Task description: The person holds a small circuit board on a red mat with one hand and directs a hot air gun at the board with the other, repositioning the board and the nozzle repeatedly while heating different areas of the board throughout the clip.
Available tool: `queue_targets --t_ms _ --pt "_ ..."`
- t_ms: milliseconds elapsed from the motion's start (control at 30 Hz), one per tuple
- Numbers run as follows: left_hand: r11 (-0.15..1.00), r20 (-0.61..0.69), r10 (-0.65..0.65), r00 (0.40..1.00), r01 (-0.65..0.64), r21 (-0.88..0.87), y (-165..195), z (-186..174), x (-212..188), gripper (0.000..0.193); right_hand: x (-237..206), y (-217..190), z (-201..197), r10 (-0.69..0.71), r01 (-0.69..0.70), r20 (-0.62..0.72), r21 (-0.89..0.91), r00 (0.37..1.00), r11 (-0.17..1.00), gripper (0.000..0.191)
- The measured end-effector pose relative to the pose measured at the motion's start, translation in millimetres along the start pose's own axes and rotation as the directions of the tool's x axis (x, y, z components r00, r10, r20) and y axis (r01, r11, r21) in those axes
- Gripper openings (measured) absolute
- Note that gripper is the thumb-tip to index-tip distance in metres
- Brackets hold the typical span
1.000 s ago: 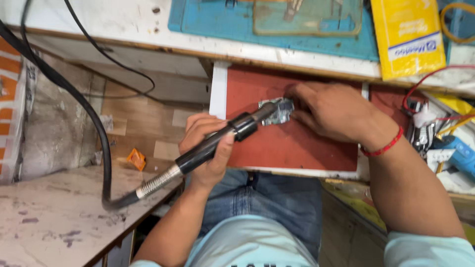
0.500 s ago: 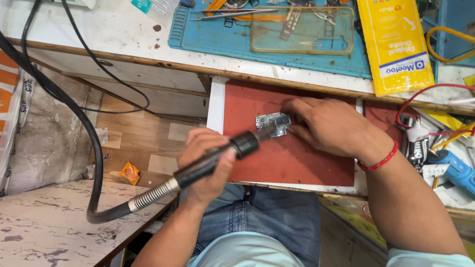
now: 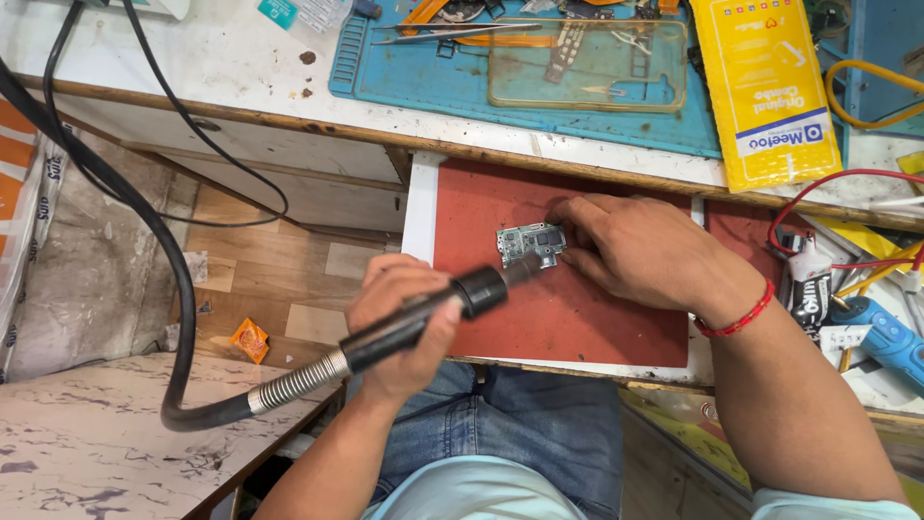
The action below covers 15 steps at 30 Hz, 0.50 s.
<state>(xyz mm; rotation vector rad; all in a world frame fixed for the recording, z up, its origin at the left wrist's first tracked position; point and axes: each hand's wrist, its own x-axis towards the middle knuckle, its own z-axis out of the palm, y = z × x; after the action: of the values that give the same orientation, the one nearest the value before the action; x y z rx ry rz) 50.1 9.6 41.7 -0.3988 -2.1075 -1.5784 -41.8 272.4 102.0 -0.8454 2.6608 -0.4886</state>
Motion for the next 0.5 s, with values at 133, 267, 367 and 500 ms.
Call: queue_targets --t_ms 133,267,367,500 --pt "0.999 -0.046 -0.041 0.998 0.04 -0.018 -0.9 1.9 3.5 0.022 1.1 -1.4 -2.3 0.041 -0.042 0.023 0.027 0.999 0.999 0.052" --pt "0.999 0.05 -0.032 0.998 0.034 -0.038 -0.5 -3.4 5.6 0.025 3.7 -5.8 -2.3 0.081 -0.082 0.029 0.033 0.996 0.996 0.051" --pt "0.993 -0.066 -0.12 0.991 0.12 -0.003 -1.3 -4.0 5.9 0.027 4.7 -7.2 -2.7 0.088 -0.09 0.054 0.032 0.995 0.995 0.047" --pt "0.998 0.025 0.048 0.999 -0.047 -0.031 -4.5 0.2 6.9 0.028 5.3 -5.6 -2.7 0.044 -0.045 0.035 0.022 0.998 0.999 0.044"
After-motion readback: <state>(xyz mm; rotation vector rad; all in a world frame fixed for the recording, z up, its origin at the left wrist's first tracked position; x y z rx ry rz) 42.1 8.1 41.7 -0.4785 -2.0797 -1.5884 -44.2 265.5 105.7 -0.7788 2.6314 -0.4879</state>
